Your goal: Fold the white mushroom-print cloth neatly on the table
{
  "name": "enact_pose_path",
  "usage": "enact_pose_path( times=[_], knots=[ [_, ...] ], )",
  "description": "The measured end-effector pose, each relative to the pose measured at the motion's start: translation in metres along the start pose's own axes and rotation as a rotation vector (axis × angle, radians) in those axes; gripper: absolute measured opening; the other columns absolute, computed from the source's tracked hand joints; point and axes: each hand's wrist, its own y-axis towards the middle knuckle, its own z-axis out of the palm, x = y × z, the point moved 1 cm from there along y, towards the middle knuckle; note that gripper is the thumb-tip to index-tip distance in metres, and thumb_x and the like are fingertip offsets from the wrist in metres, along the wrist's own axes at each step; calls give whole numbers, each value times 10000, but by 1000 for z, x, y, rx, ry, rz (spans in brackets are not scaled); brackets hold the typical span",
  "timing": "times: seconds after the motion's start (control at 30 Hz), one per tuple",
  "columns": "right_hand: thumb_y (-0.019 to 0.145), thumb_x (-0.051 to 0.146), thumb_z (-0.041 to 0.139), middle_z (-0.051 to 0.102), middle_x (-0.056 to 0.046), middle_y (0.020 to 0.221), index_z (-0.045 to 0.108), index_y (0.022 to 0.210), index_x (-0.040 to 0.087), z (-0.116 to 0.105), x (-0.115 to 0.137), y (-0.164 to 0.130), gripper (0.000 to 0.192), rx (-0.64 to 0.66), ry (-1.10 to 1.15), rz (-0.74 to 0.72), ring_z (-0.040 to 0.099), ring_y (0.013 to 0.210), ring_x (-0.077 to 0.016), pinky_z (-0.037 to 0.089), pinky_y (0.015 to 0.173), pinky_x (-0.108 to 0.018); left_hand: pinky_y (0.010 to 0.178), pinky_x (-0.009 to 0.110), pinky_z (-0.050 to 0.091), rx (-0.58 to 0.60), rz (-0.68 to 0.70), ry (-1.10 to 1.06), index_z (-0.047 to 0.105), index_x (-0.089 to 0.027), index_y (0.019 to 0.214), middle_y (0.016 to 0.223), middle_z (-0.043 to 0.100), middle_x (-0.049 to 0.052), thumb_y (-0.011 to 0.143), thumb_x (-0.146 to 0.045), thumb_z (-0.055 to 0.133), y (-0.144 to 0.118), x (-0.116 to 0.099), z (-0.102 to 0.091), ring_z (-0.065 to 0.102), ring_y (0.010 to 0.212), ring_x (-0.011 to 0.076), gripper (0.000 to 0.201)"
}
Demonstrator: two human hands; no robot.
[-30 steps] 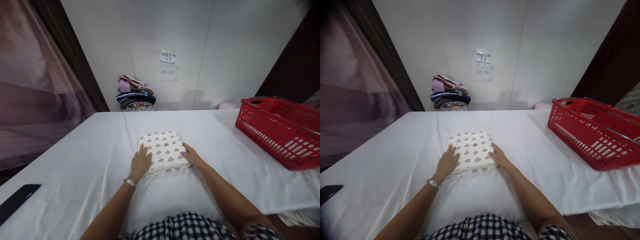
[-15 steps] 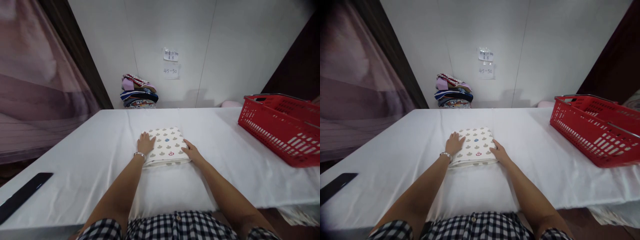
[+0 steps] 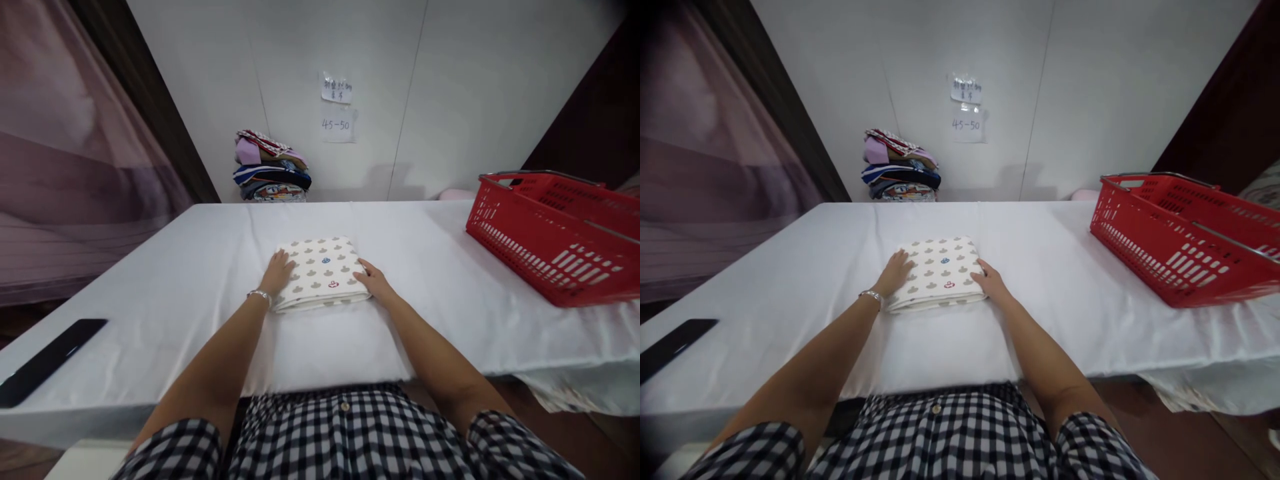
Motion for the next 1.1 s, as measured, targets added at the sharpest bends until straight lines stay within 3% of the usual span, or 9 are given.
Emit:
enact_pose_path(
  times=[0.13, 0.27, 0.37, 0.47, 0.53, 0.67, 0.8, 1.1],
  knots=[
    [699, 333, 696, 664, -51, 1143, 526, 1295, 214, 1, 3, -2, 631, -10, 23, 19, 634, 990, -214, 497, 902, -376, 1095, 434, 321, -92, -22, -2, 553, -134, 1219, 1374, 495, 128, 894, -328, 338, -20, 4, -10, 418, 1297, 247, 436],
    [732, 342, 642, 669, -54, 1108, 597, 1205, 197, -1, 10, -9, 497, -116, -61, -18, 628, 963, -204, 485, 902, -364, 1096, 442, 323, -171, -3, 14, 618, -149, 1138, 1304, 565, 110, 894, -337, 345, -44, -3, -21, 456, 1262, 245, 411],
    [753, 361, 605, 669, -65, 1068, 604, 1191, 181, -8, 15, -18, 473, -198, -147, -59, 621, 942, -198, 483, 887, -364, 1079, 408, 353, -235, 169, 11, 659, -169, 1074, 1210, 634, 94, 907, -389, 372, -65, -21, -27, 516, 1195, 217, 398],
    [775, 379, 574, 662, -73, 1050, 641, 1124, 185, -15, 20, -29, 404, -239, -210, -176, 609, 964, -203, 483, 862, -352, 1034, 394, 399, -206, 384, 15, 677, -193, 1040, 1137, 672, 79, 888, -429, 451, -83, -39, -25, 565, 1122, 207, 360],
    [786, 393, 563, 657, -69, 1058, 673, 1045, 197, -18, 22, -37, 343, -207, -246, -291, 603, 975, -203, 489, 832, -337, 998, 403, 423, -163, 464, 36, 680, -211, 1036, 1132, 673, 74, 876, -438, 481, -91, -47, -21, 573, 1102, 215, 341],
    [788, 387, 593, 649, -62, 1092, 706, 954, 222, -18, 21, -51, 259, -77, -397, -445, 585, 1022, -205, 484, 852, -341, 941, 407, 448, -118, 480, 67, 683, -217, 1036, 1119, 673, 76, 892, -411, 457, -95, -51, -14, 585, 1057, 222, 331],
    [839, 322, 566, 644, -46, 1110, 709, 972, 260, -16, 19, -58, 205, -5, -603, -535, 540, 1095, -202, 436, 956, -377, 918, 396, 457, -90, 464, 72, 688, -214, 1020, 1085, 683, 68, 908, -382, 425, -91, -52, -14, 588, 1026, 214, 332],
    [909, 308, 478, 651, -72, 1042, 702, 1008, 268, -12, 23, -54, 249, 57, -757, -731, 537, 1020, -238, 443, 913, -436, 921, 393, 457, -132, 472, 53, 677, -220, 1025, 1048, 687, 65, 938, -361, 365, -95, -55, -11, 591, 1003, 203, 353]
  ],
)
